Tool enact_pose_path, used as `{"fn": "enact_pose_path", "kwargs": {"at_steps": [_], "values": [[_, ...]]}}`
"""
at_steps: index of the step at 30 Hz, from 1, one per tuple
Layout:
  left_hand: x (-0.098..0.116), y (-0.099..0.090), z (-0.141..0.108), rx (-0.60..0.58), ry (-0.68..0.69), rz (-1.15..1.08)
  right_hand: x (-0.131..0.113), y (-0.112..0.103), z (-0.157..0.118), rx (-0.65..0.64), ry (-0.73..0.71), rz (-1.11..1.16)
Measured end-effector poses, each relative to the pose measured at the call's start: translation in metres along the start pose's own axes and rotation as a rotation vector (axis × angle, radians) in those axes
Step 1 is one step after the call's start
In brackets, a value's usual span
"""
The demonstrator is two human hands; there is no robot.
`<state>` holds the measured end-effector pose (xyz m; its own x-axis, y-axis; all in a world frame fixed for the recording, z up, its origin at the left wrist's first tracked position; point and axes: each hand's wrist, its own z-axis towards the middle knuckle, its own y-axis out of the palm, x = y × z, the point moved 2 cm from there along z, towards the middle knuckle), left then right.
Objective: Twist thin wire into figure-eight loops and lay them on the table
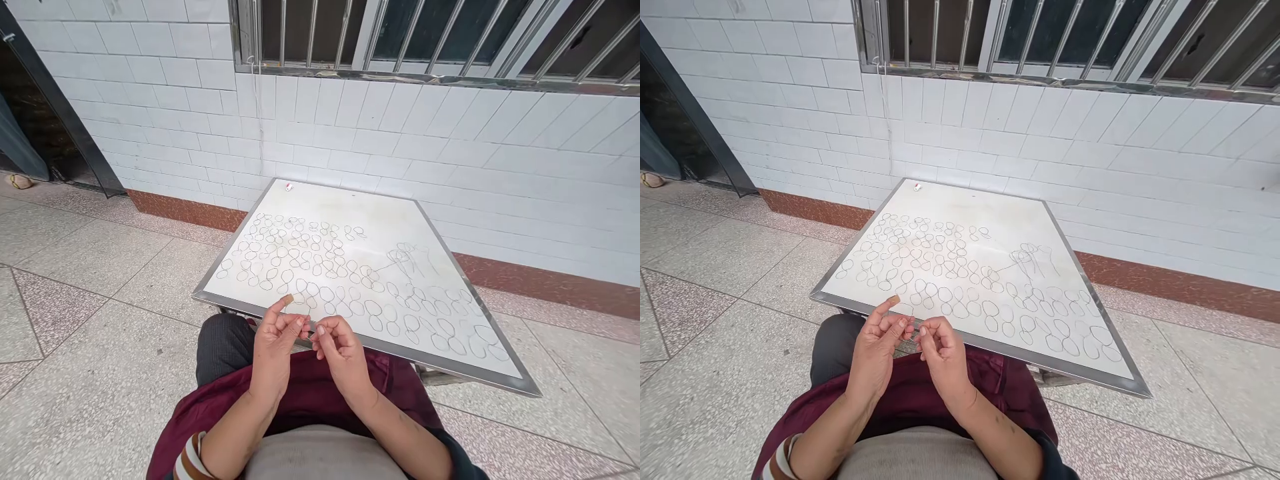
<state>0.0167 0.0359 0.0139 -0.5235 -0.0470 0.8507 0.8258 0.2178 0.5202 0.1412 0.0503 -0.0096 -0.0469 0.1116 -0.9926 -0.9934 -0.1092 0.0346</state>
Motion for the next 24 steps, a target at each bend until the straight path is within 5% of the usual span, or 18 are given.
{"fn": "enact_pose_path", "kwargs": {"at_steps": [7, 24], "values": [[0.0030, 0.0010, -0.0059, -0.025, -0.104, -0.036, -0.0043, -0.0029, 0.0021, 0.018, 0.001, -0.013], [-0.0021, -0.0004, -0.0067, 0.082, -0.017, -0.068, -0.0005, -0.0006, -0.0010, -0.038, -0.048, -0.136]]}}
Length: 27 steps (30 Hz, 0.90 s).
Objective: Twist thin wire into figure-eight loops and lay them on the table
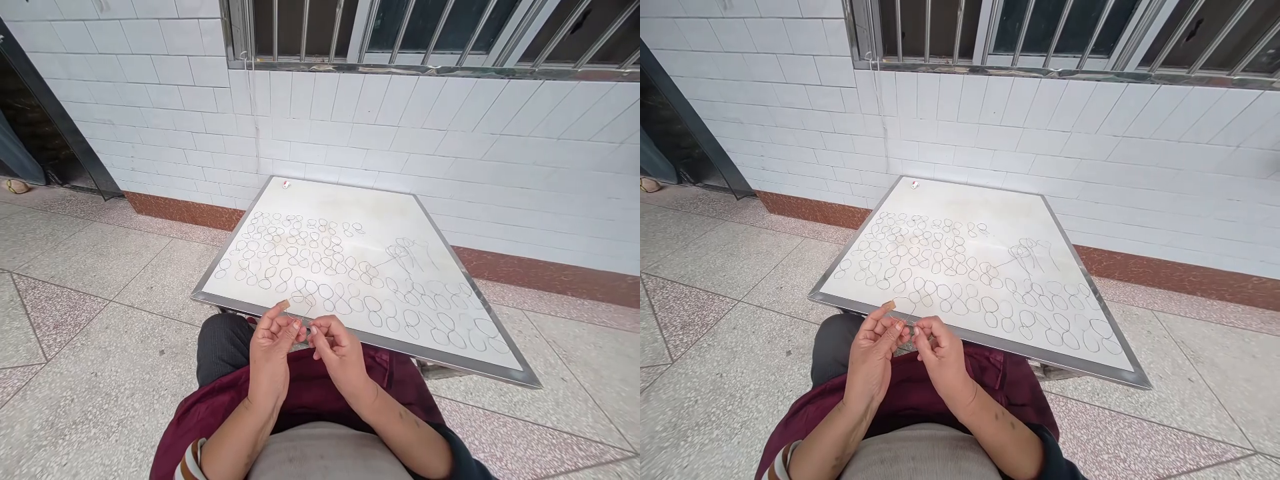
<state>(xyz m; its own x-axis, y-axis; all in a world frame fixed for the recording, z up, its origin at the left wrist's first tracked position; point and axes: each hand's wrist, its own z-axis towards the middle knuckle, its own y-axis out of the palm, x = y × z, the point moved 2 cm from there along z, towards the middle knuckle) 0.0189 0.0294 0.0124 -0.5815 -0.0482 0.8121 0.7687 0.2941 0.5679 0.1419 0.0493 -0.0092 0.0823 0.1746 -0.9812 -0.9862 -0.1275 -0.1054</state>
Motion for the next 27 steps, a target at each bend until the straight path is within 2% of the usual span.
{"fn": "enact_pose_path", "kwargs": {"at_steps": [4, 8, 12, 24, 27], "values": [[-0.0007, -0.0020, 0.0015, 0.006, 0.008, -0.015, -0.0002, 0.0021, -0.0012, -0.041, 0.013, -0.004], [-0.0015, -0.0043, 0.0019, 0.011, 0.017, -0.015, -0.0015, 0.0034, -0.0008, -0.086, 0.091, 0.140], [-0.0027, -0.0055, 0.0004, 0.003, 0.003, 0.030, -0.0061, 0.0031, 0.0006, -0.128, 0.091, 0.244], [-0.0035, -0.0051, -0.0022, -0.003, 0.088, 0.215, -0.0043, 0.0035, 0.0025, -0.068, 0.085, 0.292], [-0.0024, -0.0058, -0.0017, -0.004, 0.069, 0.214, -0.0036, 0.0034, 0.0031, -0.059, 0.086, 0.300]]}}
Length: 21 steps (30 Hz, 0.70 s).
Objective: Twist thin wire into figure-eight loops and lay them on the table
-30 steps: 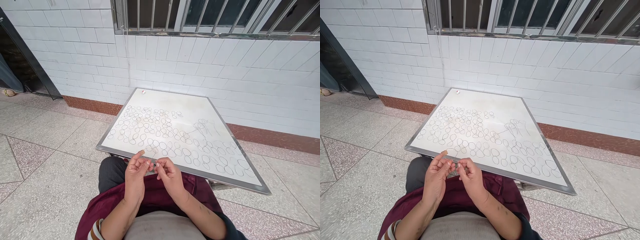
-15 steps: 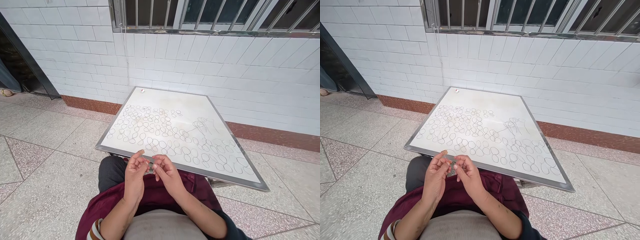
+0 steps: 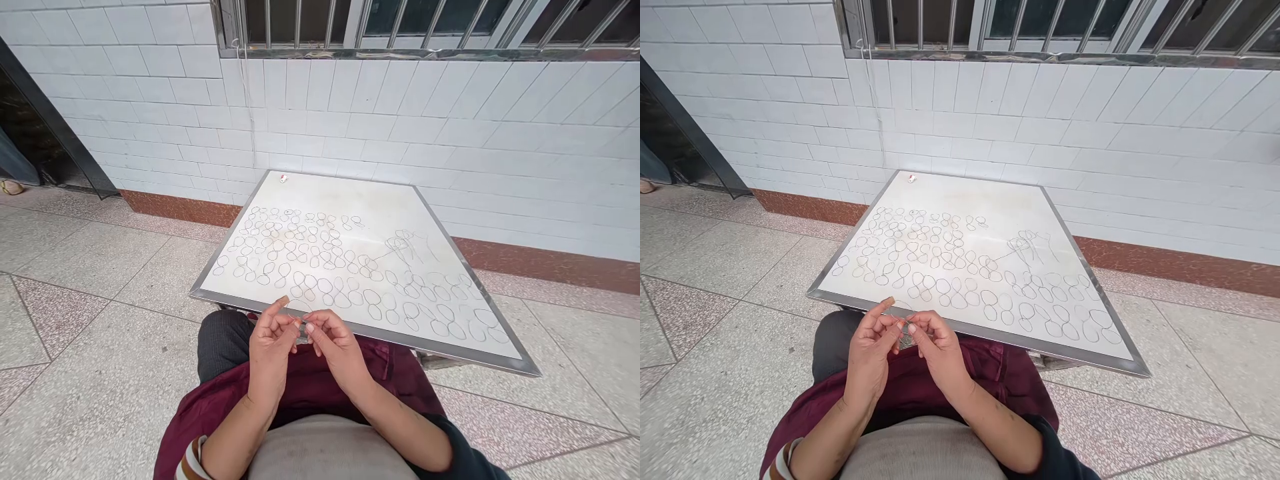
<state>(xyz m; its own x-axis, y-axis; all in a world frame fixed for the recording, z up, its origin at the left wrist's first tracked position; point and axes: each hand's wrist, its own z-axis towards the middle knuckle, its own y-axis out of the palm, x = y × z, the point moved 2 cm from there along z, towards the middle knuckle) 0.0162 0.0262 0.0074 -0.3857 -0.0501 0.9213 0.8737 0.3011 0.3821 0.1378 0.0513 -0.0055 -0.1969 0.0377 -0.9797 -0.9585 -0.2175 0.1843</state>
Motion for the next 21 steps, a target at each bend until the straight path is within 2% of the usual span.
{"fn": "enact_pose_path", "kwargs": {"at_steps": [7, 21], "values": [[-0.0054, -0.0031, 0.0057, 0.005, -0.173, -0.131, 0.0034, -0.0009, -0.0011, 0.015, 0.021, -0.021], [-0.0023, -0.0029, 0.0047, 0.020, -0.072, -0.108, 0.0074, 0.0021, 0.0020, -0.038, 0.079, 0.014]]}}
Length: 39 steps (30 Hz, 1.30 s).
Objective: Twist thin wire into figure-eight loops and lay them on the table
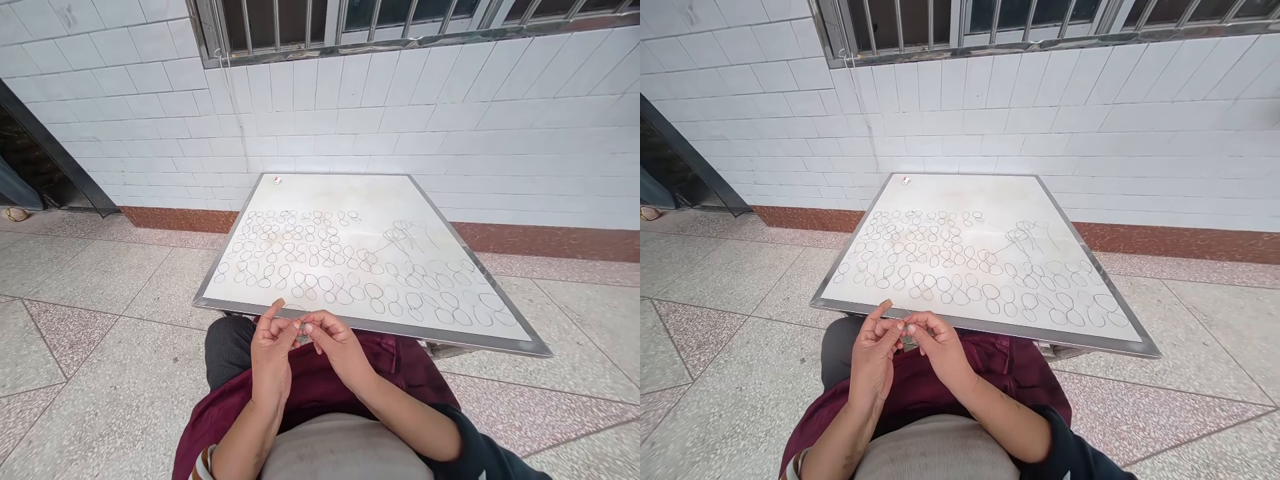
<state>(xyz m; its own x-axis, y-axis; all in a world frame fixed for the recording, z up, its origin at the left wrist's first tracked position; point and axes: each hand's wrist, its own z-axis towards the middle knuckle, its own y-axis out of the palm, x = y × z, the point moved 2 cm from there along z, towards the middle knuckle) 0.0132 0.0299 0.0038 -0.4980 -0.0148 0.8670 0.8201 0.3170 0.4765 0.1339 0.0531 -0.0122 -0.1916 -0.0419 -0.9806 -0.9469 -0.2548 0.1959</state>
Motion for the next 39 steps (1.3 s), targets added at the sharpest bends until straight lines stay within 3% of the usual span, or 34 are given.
{"fn": "enact_pose_path", "kwargs": {"at_steps": [8, 15, 25, 30, 39], "values": [[-0.002, 0.000, 0.003, 0.014, -0.071, 0.018, -0.004, -0.006, 0.001, -0.032, -0.069, -0.056], [0.000, 0.001, 0.001, -0.006, -0.104, 0.045, 0.000, -0.007, 0.005, -0.124, 0.109, 0.327], [-0.002, 0.000, 0.003, -0.080, -0.195, 0.100, 0.002, -0.016, 0.012, -0.220, 0.254, 0.447], [-0.004, 0.002, 0.004, -0.079, -0.256, 0.065, 0.004, -0.016, 0.013, -0.148, 0.318, 0.546], [-0.009, 0.005, 0.003, -0.108, -0.206, 0.089, 0.007, -0.016, 0.012, -0.045, 0.368, 0.593]]}}
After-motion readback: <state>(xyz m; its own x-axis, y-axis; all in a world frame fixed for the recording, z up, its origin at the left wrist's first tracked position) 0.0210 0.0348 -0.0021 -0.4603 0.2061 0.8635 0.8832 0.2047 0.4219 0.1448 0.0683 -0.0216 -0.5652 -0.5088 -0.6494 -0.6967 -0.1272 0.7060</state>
